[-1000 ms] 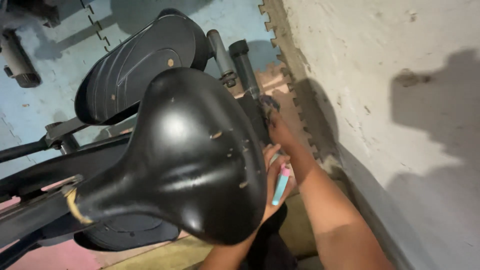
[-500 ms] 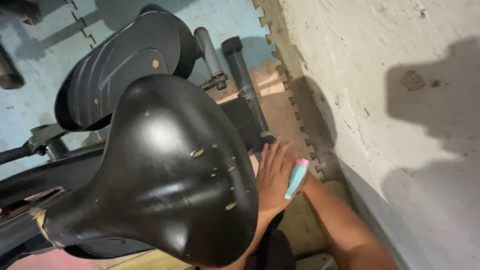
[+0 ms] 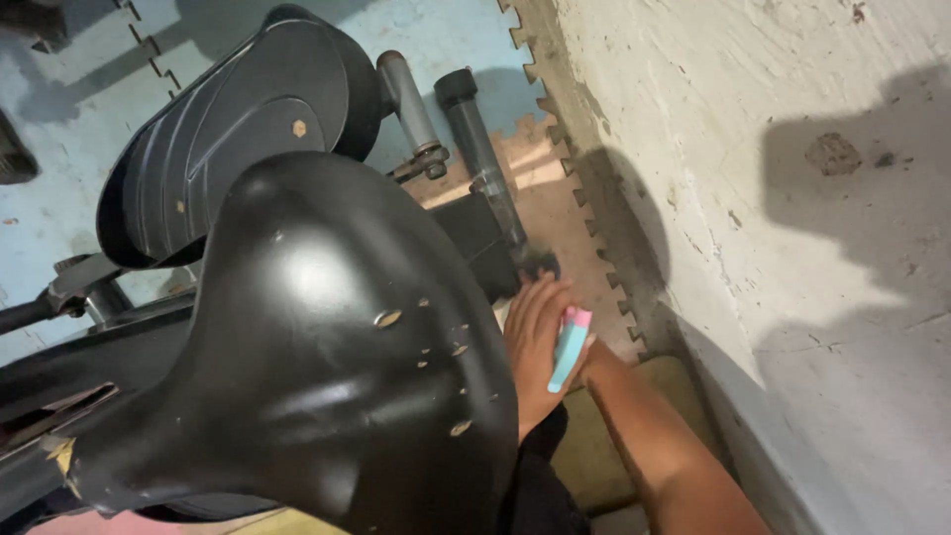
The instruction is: Cleaning various pieces of gym equipment with a spray bottle and cloth.
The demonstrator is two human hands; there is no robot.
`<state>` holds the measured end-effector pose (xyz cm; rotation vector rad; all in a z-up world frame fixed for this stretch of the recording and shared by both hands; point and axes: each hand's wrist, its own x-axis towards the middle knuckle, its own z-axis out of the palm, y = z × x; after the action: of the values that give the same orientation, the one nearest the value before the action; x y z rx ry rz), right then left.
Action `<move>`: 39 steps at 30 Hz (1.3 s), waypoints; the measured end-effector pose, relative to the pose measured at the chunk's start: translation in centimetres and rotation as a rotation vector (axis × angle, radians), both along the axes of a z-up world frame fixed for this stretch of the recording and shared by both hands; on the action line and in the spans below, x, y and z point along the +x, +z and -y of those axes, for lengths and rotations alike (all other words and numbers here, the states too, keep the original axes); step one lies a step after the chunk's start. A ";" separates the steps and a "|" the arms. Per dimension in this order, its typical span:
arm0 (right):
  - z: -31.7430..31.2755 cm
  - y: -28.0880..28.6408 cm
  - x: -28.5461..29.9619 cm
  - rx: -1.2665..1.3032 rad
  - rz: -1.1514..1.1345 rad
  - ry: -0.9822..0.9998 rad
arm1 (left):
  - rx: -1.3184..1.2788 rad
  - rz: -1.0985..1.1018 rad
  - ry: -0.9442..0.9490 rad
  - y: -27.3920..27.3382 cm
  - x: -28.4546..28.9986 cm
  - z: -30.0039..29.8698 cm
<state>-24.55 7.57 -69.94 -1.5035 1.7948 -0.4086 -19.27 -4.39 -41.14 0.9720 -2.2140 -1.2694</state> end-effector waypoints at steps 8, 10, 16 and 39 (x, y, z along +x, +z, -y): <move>3.7 3.2 -3.2 0.292 0.150 0.040 | 0.036 0.010 0.035 -2.1 2.8 0.3; 6.6 4.1 -3.3 0.070 -0.014 0.089 | 0.037 0.022 0.046 -3.2 3.4 0.4; 7.6 10.2 -0.2 0.155 -0.397 0.706 | 0.076 0.066 0.076 -4.5 5.0 -0.7; 0.2 40.4 -2.9 0.090 1.245 -1.206 | 0.387 0.227 0.135 15.5 4.9 -2.5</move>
<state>-27.44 7.37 -29.51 0.2217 1.3330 -1.3990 -14.39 -1.86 -25.66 1.4492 -2.0558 -1.6277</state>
